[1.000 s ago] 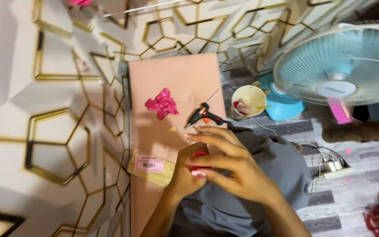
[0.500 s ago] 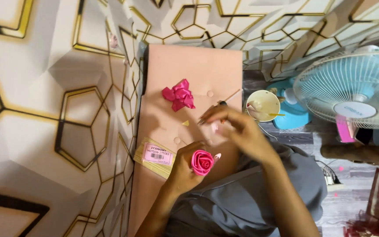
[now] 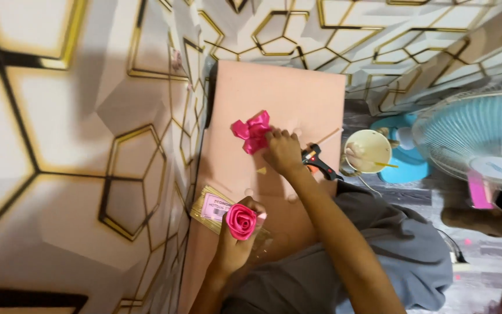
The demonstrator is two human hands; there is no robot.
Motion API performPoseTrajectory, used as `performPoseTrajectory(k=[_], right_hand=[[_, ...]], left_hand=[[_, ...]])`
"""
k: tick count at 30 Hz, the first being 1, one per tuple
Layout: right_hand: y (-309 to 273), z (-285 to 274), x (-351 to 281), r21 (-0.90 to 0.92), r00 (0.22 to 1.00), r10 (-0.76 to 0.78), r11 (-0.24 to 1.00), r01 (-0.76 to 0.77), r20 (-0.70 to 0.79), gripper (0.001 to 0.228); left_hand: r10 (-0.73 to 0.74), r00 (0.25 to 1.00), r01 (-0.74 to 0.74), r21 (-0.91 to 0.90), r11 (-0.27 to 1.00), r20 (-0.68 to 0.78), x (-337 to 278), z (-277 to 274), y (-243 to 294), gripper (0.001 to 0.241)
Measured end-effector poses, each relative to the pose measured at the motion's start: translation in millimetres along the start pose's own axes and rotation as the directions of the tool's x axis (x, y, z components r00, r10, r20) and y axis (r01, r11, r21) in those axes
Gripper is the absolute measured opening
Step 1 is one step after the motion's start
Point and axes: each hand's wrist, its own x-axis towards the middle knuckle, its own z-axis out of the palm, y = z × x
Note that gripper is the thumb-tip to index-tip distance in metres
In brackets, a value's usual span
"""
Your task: The person uses a hot glue gun to attach pink fabric petals to a wooden stick, forming a rose. They repeatedly apply glue and wrap the petals around the stick to build the flower's shape.
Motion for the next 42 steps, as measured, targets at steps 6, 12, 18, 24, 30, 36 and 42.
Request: performPoseTrajectory(k=[6, 12, 18, 24, 30, 36, 42], right_hand=[[14, 5, 4, -0.063, 0.992, 0.024, 0.998, -0.032, -0.124, 0.023], [23, -116, 9, 0.753, 0.971, 0.01, 0.63, -0.191, 0.238, 0.026], [-16, -264, -28, 0.907, 0.942, -0.209, 0.386, -0.167, 0.262, 0.031], [11, -258, -52, 0.946, 0.99, -0.122, 0.323, -0.025, 0.068, 0.028], [104, -118, -91, 0.296, 0.793, 0.44, 0.76, -0.579, 0.421, 0.075], [109, -38, -115, 0.191, 0.779, 0.493, 0.783, -0.591, 0.387, 0.072], [96, -48, -113, 0.216, 0.833, 0.452, 0.821, -0.528, 0.32, 0.067]], left_hand=[[-0.071, 0.985, 0.082, 0.065, 0.995, -0.157, 12, -4, -3, 0.015], [0.063, 0.933, 0.039, 0.273, 0.961, -0.354, 50, -3, 7, 0.034], [-0.082, 0.946, 0.181, 0.302, 0.936, -0.314, 81, -21, -35, 0.031], [-0.029, 0.971, 0.085, 0.23, 0.969, -0.237, 76, 2, 2, 0.012], [0.094, 0.964, -0.019, 0.29, 0.957, -0.247, 71, 17, 7, 0.017], [0.12, 0.965, -0.049, 0.29, 0.956, -0.234, 73, 25, 4, 0.011], [-0.017, 0.973, 0.043, 0.111, 0.993, -0.228, 70, 19, -9, 0.018]])
